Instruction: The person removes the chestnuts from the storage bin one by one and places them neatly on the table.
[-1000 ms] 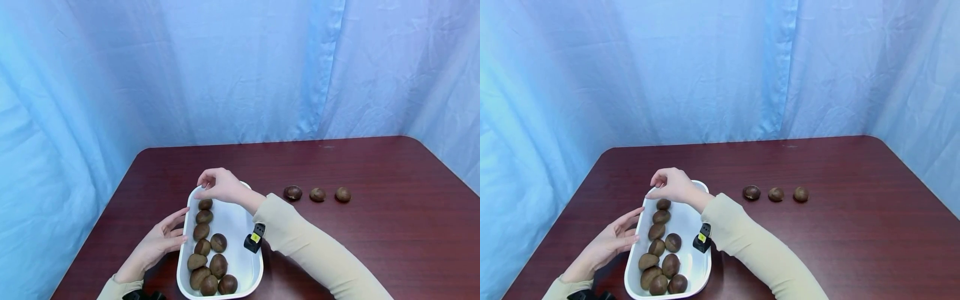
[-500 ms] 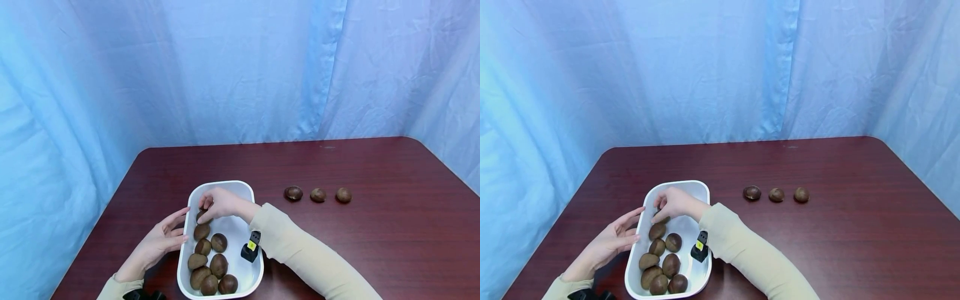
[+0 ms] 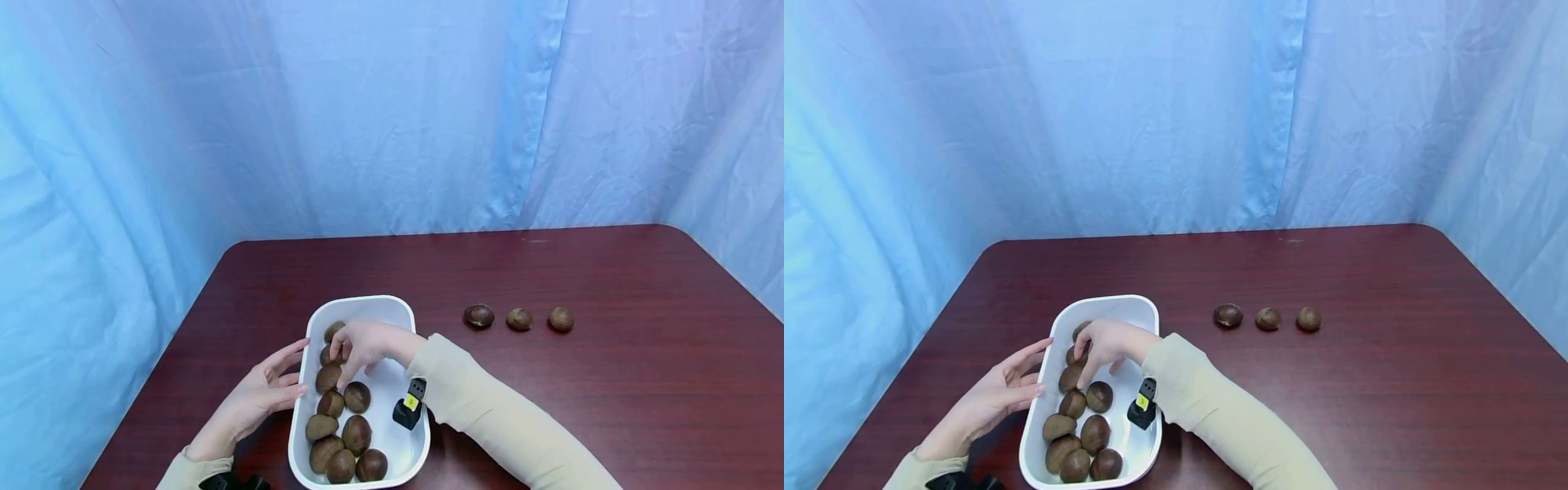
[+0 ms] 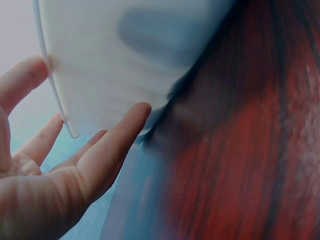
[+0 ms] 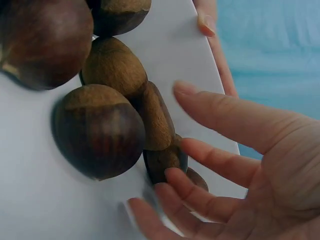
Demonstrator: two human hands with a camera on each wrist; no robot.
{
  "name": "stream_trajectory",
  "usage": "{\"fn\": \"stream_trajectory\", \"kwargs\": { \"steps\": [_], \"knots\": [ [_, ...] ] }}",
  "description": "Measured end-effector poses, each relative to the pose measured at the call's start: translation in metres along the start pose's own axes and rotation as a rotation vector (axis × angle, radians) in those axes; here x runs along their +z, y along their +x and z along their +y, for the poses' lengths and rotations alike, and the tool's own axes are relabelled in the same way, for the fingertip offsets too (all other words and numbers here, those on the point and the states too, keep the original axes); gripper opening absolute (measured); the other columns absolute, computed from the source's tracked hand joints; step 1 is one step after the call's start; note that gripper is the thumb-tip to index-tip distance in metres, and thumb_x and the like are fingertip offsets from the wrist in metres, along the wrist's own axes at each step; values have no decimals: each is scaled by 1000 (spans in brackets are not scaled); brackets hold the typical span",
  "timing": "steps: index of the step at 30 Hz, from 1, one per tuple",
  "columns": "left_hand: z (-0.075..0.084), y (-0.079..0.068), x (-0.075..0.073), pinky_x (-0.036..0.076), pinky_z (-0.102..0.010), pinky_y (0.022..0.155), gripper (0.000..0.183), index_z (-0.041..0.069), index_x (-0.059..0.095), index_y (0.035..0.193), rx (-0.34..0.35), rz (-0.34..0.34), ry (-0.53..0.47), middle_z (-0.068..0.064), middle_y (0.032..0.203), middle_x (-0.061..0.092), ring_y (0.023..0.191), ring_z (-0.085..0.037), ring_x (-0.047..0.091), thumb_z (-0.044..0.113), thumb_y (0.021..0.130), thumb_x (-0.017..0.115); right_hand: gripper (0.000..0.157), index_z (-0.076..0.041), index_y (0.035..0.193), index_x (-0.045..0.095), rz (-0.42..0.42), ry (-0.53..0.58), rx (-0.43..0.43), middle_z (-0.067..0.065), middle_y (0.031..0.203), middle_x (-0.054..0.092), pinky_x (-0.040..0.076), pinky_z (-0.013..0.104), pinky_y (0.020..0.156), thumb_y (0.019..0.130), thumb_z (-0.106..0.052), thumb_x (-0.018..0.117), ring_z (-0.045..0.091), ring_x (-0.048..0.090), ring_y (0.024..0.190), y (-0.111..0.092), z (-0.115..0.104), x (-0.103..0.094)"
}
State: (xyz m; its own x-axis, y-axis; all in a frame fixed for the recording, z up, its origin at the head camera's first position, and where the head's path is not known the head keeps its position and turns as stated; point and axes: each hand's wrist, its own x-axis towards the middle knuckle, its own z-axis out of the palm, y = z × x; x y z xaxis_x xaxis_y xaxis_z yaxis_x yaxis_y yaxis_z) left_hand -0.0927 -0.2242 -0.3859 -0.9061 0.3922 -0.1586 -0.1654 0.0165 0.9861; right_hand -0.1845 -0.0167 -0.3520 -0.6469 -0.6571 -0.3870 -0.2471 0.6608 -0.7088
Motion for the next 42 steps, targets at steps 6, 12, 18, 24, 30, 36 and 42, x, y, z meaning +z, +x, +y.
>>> {"fn": "stream_trajectory", "kwargs": {
  "steps": [6,12,18,24,30,36,42],
  "knots": [
    [-3,0,-1,54,-32,83,76,4,15,151,-5,6,7,-31,148,17,107,-10,61,6,91,61,37,-17,97,63,-44,-14,26,3,97,56,54,30,59,68,-10,85,13,55,80,-1,0,2],
    [-4,0,-1,54,-32,83,74,6,18,151,3,4,1,-29,147,20,107,-11,61,5,90,61,42,-18,97,57,-109,-9,24,4,98,54,55,30,59,68,-5,84,14,54,82,-4,2,1],
    [-4,0,-1,54,-32,83,73,9,19,151,11,-4,2,-26,147,22,107,-11,61,5,91,60,44,-17,97,53,-147,-12,25,4,98,52,55,30,58,68,-2,83,14,53,83,-7,2,1],
    [-2,-1,-1,54,-32,84,74,7,16,151,4,-8,9,-27,148,20,108,-10,61,6,92,59,40,-12,93,53,-141,-46,23,3,94,51,55,28,56,68,-2,83,11,53,75,-8,0,2],
    [-1,0,-1,53,-32,84,73,7,16,151,10,-13,15,-27,148,21,108,-10,61,6,92,59,37,-10,90,53,-139,-24,33,3,88,51,54,28,55,68,2,80,11,54,70,-7,1,4],
    [-1,0,-1,53,-32,84,73,7,17,151,12,-11,21,-29,148,19,108,-10,61,6,92,59,28,-9,88,55,-128,-33,40,1,81,51,53,28,54,72,3,75,11,52,66,-9,1,3],
    [-1,0,-1,54,-32,83,73,8,18,151,11,-3,16,-26,147,23,107,-10,61,6,91,60,18,-9,79,60,-130,-47,45,-1,78,56,52,27,54,74,1,74,10,53,65,-10,1,3]
  ]
}}
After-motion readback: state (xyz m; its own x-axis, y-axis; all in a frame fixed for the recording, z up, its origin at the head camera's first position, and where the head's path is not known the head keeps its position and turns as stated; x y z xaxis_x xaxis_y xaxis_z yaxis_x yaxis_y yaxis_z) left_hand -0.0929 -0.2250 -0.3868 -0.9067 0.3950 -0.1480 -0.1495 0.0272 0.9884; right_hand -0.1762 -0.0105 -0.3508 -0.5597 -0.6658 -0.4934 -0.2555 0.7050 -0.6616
